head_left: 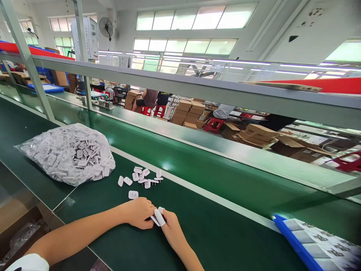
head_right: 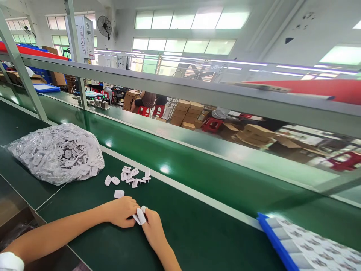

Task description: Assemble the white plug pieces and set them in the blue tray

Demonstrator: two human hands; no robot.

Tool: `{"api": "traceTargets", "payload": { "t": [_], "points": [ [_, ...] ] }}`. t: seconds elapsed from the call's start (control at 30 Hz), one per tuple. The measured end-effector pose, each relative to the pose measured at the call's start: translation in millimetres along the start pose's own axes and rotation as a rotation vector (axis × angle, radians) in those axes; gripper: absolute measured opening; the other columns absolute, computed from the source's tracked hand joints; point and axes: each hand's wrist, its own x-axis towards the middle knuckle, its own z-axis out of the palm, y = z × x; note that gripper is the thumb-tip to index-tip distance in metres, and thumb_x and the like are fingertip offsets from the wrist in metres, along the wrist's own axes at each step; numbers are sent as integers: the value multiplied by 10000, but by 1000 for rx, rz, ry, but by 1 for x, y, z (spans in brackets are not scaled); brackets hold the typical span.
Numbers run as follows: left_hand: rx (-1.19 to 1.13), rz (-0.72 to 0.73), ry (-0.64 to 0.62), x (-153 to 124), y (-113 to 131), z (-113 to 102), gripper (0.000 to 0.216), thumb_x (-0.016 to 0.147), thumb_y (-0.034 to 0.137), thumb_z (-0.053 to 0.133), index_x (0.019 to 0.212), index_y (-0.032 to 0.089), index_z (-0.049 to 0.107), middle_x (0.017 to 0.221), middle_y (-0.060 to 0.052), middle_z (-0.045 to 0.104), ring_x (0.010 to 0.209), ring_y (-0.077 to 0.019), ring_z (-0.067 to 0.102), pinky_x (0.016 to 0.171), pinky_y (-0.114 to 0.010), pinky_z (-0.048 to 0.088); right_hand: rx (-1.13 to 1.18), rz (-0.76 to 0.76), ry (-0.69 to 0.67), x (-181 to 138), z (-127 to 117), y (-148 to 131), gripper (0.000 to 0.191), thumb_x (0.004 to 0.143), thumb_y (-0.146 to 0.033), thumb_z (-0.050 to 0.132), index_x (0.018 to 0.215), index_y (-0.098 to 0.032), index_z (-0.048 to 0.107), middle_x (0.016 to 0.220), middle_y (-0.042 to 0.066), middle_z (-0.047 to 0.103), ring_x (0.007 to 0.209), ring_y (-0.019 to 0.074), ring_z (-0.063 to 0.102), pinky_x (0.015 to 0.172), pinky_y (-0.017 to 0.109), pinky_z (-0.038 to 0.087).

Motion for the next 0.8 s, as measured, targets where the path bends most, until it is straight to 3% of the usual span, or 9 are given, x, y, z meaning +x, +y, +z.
{"api": "traceTargets", "payload": {
  "t": [0.8],
  "points": [
    [11,-14,-25,1,2,-4,119,742,256,546,682,185,472,682,-23,579,646,-185,559,662,-306,430,-49,-28,36,1,1,-1,433,922,-435,328,558,-210,259,520,-22,386,494,106,310,467,248,208]
  ]
}}
